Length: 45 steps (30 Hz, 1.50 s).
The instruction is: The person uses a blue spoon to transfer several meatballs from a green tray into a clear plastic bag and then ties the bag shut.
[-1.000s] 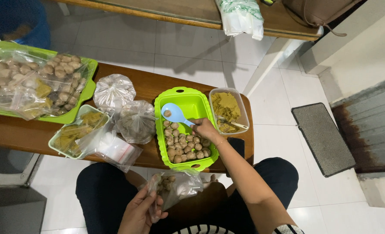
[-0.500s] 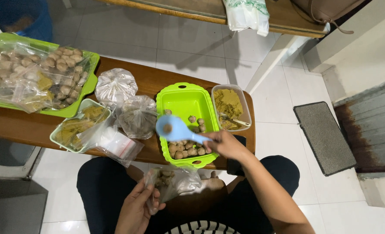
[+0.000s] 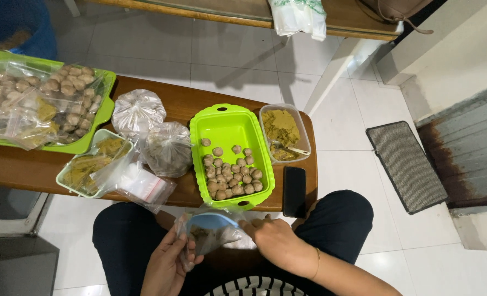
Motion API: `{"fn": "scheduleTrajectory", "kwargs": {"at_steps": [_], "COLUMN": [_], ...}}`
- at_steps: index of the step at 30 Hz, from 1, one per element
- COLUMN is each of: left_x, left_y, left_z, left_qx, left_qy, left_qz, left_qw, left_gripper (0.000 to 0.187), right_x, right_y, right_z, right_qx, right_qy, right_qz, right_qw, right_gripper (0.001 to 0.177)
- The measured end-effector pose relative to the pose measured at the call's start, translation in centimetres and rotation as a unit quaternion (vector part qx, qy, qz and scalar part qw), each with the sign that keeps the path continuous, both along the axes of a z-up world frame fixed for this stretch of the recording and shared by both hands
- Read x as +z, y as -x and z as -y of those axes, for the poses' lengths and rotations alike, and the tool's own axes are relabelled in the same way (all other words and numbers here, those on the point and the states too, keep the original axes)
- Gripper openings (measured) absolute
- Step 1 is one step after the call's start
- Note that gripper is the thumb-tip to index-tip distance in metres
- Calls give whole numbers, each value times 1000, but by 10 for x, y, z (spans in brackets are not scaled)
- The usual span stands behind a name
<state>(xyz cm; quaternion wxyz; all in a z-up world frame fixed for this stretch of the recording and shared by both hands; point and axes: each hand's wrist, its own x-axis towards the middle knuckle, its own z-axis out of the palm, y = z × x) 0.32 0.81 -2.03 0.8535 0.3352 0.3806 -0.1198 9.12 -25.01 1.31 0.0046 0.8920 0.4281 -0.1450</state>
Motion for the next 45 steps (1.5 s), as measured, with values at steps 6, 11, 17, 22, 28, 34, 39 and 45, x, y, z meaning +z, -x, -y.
{"fn": "scheduleTrajectory", "kwargs": {"at_steps": [6,11,17,22,28,34,39,45], "left_x": [-5,14,11,15,-3,-1,-3,1], "left_y": [8,13,11,10,11,11,8,10], "left_z": [5,7,12,15,19,20,22,17], "left_qx": [-12,-59,-78,-85,-102,-110,-113,-101], "left_qy": [10,63,83,66,71,99,92,81], "left_qz": [0,13,-16,-17,-28,-30,-34,-45], "left_qw": [1000,996,993,994,992,989,989,991], "left_gripper": [59,63,62,59,61,63,63,58], "right_x": [37,120,153,106,-65,-106,-160,-92], "right_y": [-10,-3,-31,-56,-84,-80,-109,-127], "right_z": [35,49,69,68,58,23,15,12], "right_qx": [-51,-81,-64,-159,-115,-24,-49,-164], "right_qy": [188,126,-55,-99,150,16,-5,-72], "right_qz": [-37,-58,-179,-49,232,336,361,234], "right_qw": [980,987,980,981,954,941,931,956], "right_gripper": [33,47,36,42,56,69,69,50]}}
